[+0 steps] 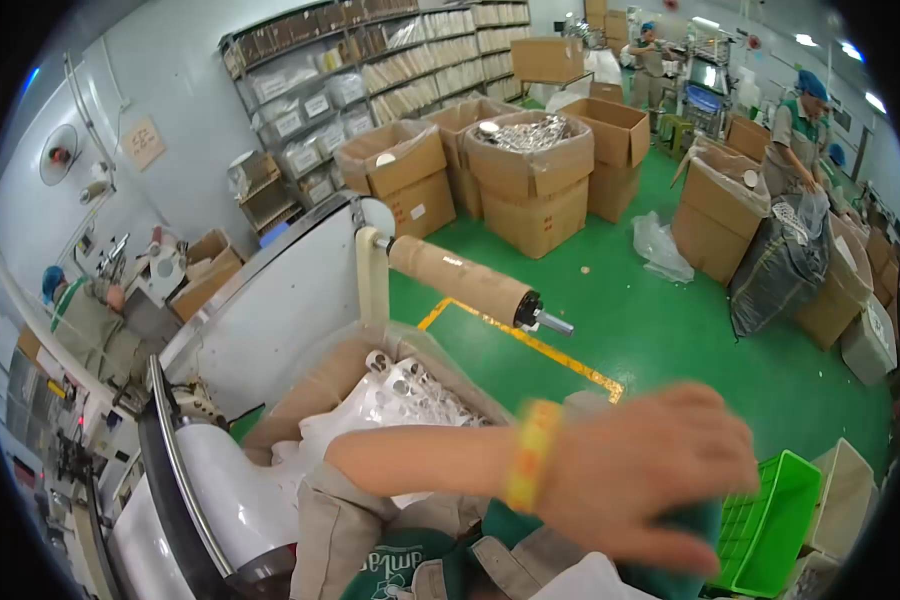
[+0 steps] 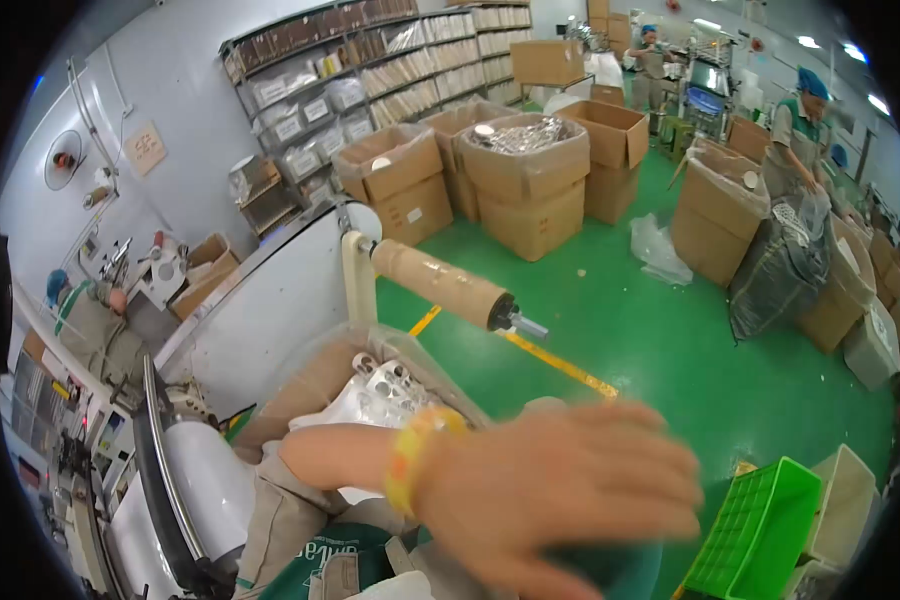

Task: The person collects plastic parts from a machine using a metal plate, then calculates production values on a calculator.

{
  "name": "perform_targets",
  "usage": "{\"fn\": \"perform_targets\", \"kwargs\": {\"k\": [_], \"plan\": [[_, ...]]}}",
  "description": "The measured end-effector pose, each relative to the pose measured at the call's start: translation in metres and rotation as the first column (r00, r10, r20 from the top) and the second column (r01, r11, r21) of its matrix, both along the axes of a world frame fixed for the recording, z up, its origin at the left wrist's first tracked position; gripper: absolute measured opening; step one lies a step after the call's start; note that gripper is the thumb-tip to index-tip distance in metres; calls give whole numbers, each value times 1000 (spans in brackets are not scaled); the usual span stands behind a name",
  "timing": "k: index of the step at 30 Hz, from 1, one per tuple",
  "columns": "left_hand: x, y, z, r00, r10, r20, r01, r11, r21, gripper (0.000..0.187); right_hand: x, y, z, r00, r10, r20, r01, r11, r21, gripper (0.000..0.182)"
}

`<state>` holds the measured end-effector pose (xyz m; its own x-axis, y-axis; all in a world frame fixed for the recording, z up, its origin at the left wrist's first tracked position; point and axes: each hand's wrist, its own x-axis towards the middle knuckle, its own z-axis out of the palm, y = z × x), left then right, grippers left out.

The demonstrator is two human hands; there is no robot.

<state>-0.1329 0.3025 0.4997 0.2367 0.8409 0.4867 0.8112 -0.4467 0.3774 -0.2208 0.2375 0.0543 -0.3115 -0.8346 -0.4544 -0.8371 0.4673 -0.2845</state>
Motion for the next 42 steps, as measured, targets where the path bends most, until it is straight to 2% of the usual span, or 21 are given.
{"fn": "perform_targets", "kwargs": {"k": [1,2,4,7,10,11,13,15,22,25,27,29,30,31,32,33,34,35,36,38,42], "plan": [[28,28,-11,969,-167,-183,136,976,-170,35,0,0,2,1000,2,-12,-1,1000,15,24],[48,43,-13,879,-350,-325,230,906,-355,28,1,-2,3,1000,0,-23,0,1000,23,24],[67,40,11,842,-333,-425,253,939,-235,20,-1,-1,8,999,0,-35,2,999,45,26],[77,47,-12,920,-226,-321,258,964,60,17,-7,3,14,998,-28,-50,31,998,54,28],[79,44,-4,953,-261,-155,274,959,67,19,-12,7,20,997,-61,-56,64,996,56,30],[84,42,-3,965,-201,-171,223,968,120,21,-13,5,21,996,-65,-54,68,996,58,31],[90,46,-12,984,-168,-60,177,960,215,20,-13,3,25,997,-62,-56,65,996,67,33],[93,45,-14,993,-117,22,110,972,207,20,-12,0,30,997,-52,-52,56,996,74,35],[94,40,-19,986,-98,132,69,975,211,19,-16,-10,30,998,-15,-53,20,996,90,42],[88,32,-24,986,-122,112,103,982,160,13,-18,-13,29,999,-1,-47,5,996,89,45],[75,18,-31,974,-175,145,168,984,62,19,-19,-14,29,999,5,-38,-2,996,87,48],[56,1,-14,989,-15,148,33,992,-123,16,-18,-11,28,999,-16,-51,18,999,36,47],[36,-20,3,984,133,121,-139,989,48,17,-17,-8,27,998,-32,-60,32,999,3,45],[27,-46,6,907,388,166,-414,894,174,18,-15,-6,26,996,-49,-69,47,998,-34,43],[18,-71,9,831,508,227,-549,680,486,19,-14,-4,27,995,-65,-80,59,996,-69,41],[12,-95,6,758,583,293,-575,386,722,20,-14,-6,27,996,-61,-69,59,998,-25,40],[13,-115,2,718,626,304,-536,219,815,21,-15,-12,25,997,-56,-59,57,998,22,40],[13,-134,-4,671,679,296,-520,146,842,21,-16,-17,26,998,-48,-45,51,996,68,39],[15,-147,-12,642,720,265,-508,140,850,22,-17,-18,29,999,-19,-42,22,996,88,39],[13,-163,-24,575,797,185,-546,205,813,23,-15,-18,40,999,44,-28,-40,991,131,39],[7,-175,-30,476,874,100,-611,247,752,26,-19,-22,42,994,108,-27,-105,989,108,41]]}}
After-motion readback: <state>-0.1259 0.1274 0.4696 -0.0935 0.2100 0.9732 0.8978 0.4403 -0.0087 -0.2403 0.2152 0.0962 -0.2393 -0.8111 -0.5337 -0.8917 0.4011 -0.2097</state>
